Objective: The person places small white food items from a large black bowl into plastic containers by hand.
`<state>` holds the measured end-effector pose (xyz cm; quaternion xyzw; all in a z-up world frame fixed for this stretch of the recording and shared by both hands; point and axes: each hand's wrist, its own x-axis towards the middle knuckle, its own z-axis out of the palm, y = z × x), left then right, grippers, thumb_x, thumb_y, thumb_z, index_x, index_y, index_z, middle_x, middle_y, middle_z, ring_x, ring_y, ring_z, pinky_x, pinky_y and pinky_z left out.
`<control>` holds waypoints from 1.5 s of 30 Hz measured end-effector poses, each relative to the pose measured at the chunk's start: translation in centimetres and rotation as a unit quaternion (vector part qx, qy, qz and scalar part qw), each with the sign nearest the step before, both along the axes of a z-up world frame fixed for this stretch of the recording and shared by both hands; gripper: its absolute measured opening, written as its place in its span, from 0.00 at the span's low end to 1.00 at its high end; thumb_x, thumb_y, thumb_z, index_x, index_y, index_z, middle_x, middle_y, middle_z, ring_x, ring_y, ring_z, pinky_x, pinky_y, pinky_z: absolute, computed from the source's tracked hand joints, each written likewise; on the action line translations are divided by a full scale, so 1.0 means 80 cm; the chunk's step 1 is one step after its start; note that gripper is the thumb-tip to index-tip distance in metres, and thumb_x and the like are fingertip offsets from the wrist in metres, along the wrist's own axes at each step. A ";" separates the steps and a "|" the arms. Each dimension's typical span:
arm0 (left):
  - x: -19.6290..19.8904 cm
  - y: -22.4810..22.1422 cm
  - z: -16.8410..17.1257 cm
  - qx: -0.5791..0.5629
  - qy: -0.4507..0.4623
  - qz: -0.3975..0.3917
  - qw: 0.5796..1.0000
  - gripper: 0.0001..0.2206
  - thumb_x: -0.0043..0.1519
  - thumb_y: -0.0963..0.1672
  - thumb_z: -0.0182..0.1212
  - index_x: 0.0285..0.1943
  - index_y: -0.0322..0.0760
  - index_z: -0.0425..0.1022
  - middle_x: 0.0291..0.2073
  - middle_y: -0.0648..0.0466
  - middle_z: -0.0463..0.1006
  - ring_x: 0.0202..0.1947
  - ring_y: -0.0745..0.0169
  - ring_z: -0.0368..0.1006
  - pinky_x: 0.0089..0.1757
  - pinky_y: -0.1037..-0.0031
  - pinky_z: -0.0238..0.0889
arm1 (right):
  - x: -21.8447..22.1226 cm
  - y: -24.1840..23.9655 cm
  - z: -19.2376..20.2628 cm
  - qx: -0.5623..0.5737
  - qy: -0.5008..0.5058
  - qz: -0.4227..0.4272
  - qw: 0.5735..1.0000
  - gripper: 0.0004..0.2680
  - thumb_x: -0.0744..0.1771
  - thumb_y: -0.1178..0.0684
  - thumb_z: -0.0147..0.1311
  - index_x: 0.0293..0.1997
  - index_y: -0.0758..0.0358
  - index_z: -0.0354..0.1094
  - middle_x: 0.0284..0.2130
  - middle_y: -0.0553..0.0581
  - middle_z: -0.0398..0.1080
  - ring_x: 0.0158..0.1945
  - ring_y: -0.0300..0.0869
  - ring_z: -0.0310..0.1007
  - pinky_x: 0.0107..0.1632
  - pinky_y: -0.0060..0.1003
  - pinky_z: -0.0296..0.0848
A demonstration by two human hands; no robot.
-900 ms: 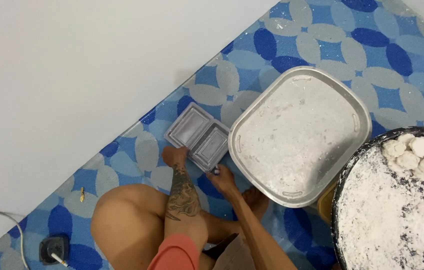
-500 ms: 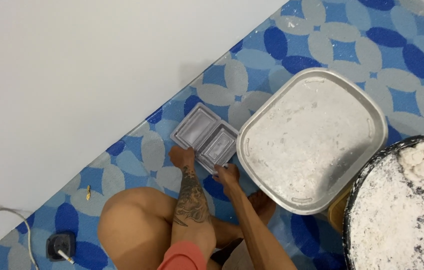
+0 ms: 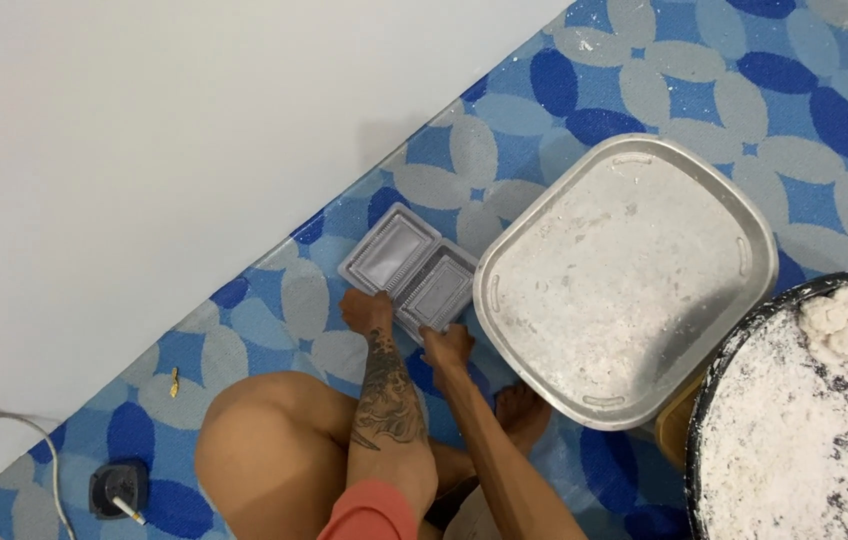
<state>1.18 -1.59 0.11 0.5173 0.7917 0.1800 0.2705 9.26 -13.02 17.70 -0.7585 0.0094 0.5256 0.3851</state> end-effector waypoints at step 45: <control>0.039 0.126 0.340 -0.111 -0.016 -0.460 0.881 0.11 0.56 0.51 0.70 0.40 0.47 0.87 0.40 0.45 0.85 0.41 0.47 0.80 0.42 0.59 0.72 | 0.004 0.038 0.134 0.363 0.119 0.003 0.924 0.44 0.63 0.44 0.67 0.78 0.65 0.24 0.73 0.83 0.28 0.73 0.71 0.48 0.66 0.57 0.66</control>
